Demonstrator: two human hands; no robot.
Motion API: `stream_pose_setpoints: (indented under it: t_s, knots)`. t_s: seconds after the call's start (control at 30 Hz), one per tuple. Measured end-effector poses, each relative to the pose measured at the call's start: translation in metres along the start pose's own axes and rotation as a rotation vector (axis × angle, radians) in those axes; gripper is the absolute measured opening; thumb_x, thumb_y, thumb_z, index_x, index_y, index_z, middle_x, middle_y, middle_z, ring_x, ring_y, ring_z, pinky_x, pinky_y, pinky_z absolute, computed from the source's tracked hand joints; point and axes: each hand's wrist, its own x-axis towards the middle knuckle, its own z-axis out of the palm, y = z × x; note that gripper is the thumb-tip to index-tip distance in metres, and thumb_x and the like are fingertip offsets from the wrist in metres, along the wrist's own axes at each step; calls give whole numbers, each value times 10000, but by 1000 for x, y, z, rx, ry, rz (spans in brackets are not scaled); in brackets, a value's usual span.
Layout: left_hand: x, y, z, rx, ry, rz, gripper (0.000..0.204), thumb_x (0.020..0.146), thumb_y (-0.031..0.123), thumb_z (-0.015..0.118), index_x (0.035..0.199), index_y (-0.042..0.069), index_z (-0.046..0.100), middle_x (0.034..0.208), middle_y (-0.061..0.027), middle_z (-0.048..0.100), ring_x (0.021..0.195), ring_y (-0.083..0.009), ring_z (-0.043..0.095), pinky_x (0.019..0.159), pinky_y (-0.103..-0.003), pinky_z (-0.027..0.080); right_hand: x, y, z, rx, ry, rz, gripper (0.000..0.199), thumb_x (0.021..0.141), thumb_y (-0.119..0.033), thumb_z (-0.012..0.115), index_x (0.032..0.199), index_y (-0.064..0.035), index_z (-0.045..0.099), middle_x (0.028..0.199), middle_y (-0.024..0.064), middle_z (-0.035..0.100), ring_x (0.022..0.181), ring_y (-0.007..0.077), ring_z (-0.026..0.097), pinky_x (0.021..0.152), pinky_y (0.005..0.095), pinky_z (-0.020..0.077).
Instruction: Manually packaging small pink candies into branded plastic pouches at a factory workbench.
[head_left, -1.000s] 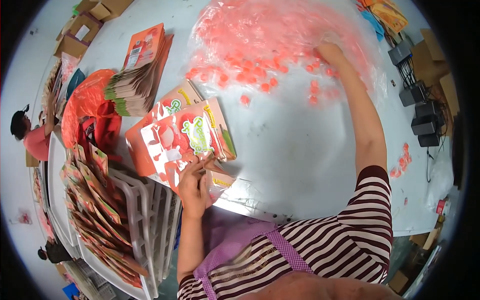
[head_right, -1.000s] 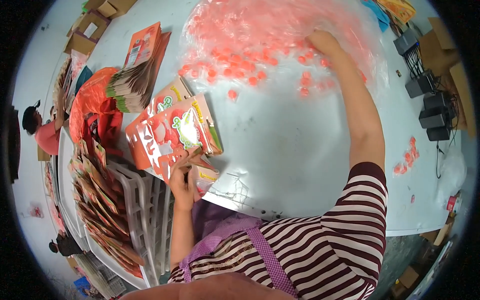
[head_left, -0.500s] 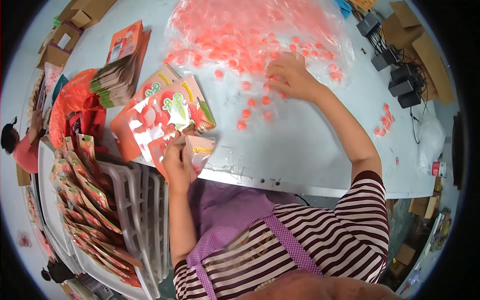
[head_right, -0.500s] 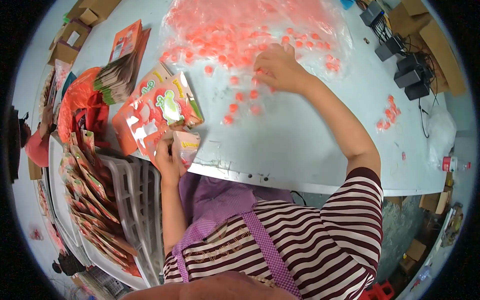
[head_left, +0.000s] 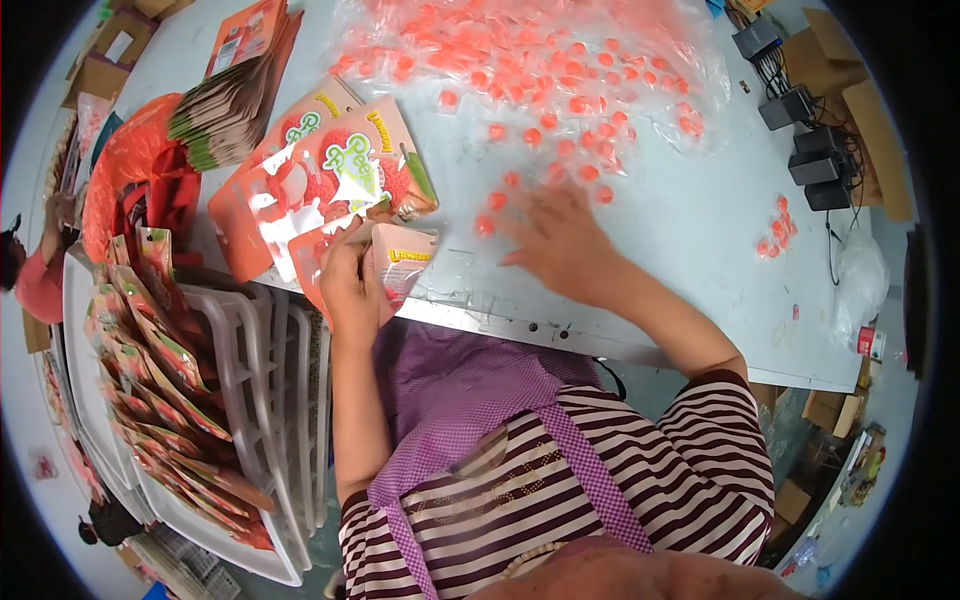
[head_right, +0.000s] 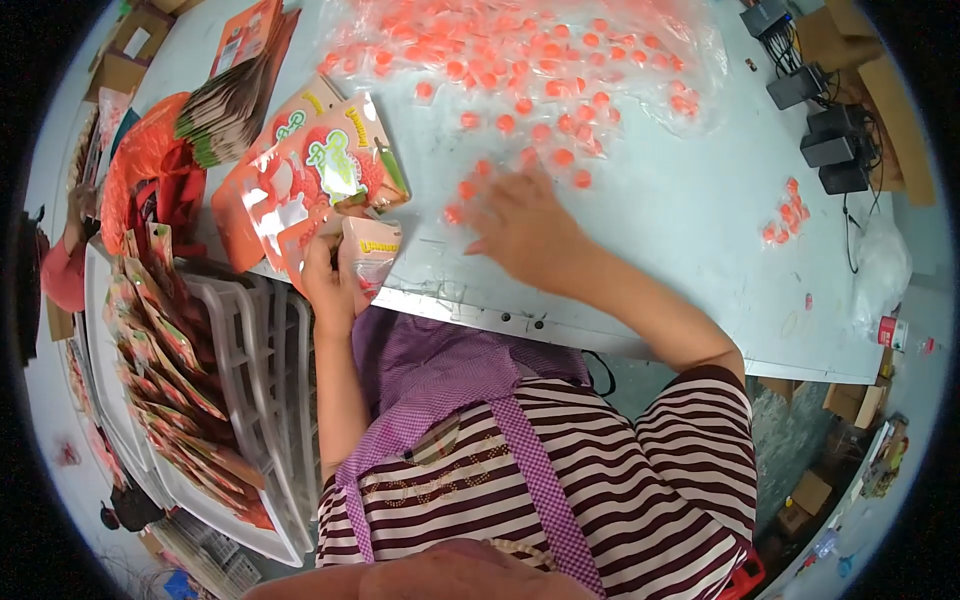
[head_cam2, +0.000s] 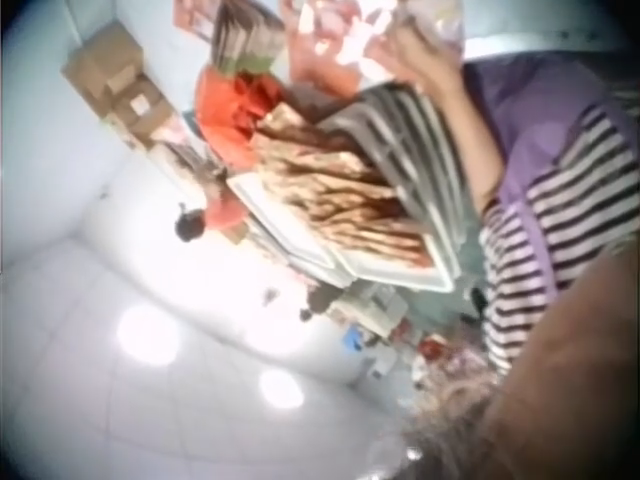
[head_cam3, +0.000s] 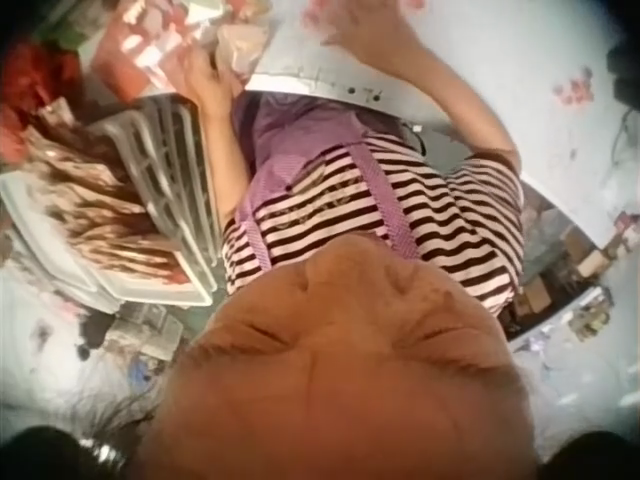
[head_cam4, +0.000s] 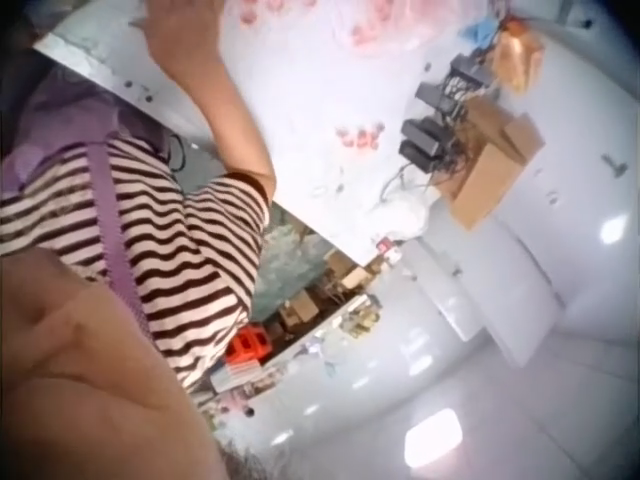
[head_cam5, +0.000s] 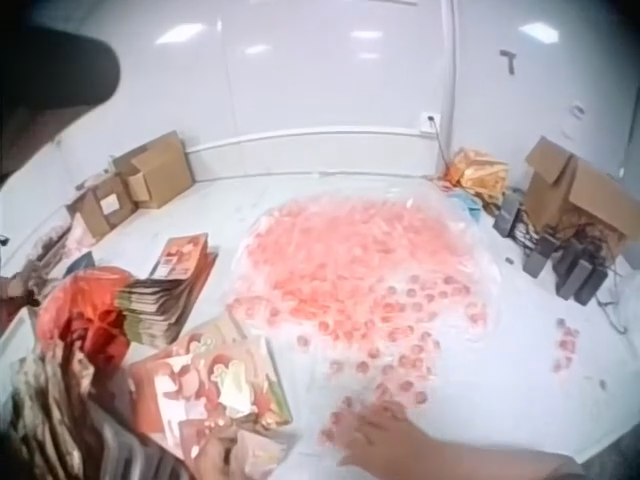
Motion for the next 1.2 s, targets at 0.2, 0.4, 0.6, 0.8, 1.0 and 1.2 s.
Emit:
stream_pose_setpoints:
  t_s: [0.2, 0.4, 0.6, 0.8, 1.0, 1.2]
  knots:
    - [-1, 2, -2, 37, -8, 39, 107, 795, -33, 540, 900, -21, 560, 1047, -193, 620, 1053, -347, 566, 872, -408, 434, -1, -30, 24, 43, -74, -74, 432, 780, -249, 640, 1162, -76, 533, 1305, 159, 446, 1070, 294, 476, 905, 478, 325]
    - [3, 5, -4, 81, 33, 111, 85, 795, -24, 560, 879, -19, 560, 913, -166, 614, 904, -315, 571, 792, -378, 440, 0, -23, -8, 6, 45, 170, 583, 758, -302, 649, 1256, -61, 466, 1270, 131, 455, 997, 281, 486, 811, 432, 378]
    - [2, -3, 0, 113, 56, 144, 60, 797, -14, 574, 854, -22, 556, 827, -158, 596, 772, -284, 568, 705, -341, 447, 6, -16, 4, -153, -95, 287, 696, 752, -355, 650, 1333, -65, 398, 1199, 101, 475, 990, 274, 472, 780, 389, 409]
    - [4, 2, -1, 116, 61, 165, 61, 798, -11, 583, 845, -25, 548, 816, -160, 590, 741, -284, 569, 688, -338, 451, 10, -22, 4, -80, -93, 284, 629, 792, -332, 612, 1317, -54, 406, 1190, 99, 477, 985, 279, 475, 784, 390, 438]
    - [1, -1, 0, 105, 57, 126, 55, 808, -10, 581, 832, -32, 537, 799, -155, 584, 731, -275, 571, 686, -334, 451, 11, -30, -3, 218, -184, 247, 493, 826, -249, 601, 1273, -97, 456, 1238, 106, 466, 1002, 311, 478, 862, 393, 434]
    - [1, -1, -1, 89, 54, 142, 48, 810, -19, 572, 841, -34, 539, 805, -155, 588, 741, -272, 574, 692, -328, 451, 4, -18, -21, 267, 21, 270, 406, 809, -162, 630, 1191, -73, 523, 1187, 125, 508, 1022, 321, 502, 878, 389, 432]
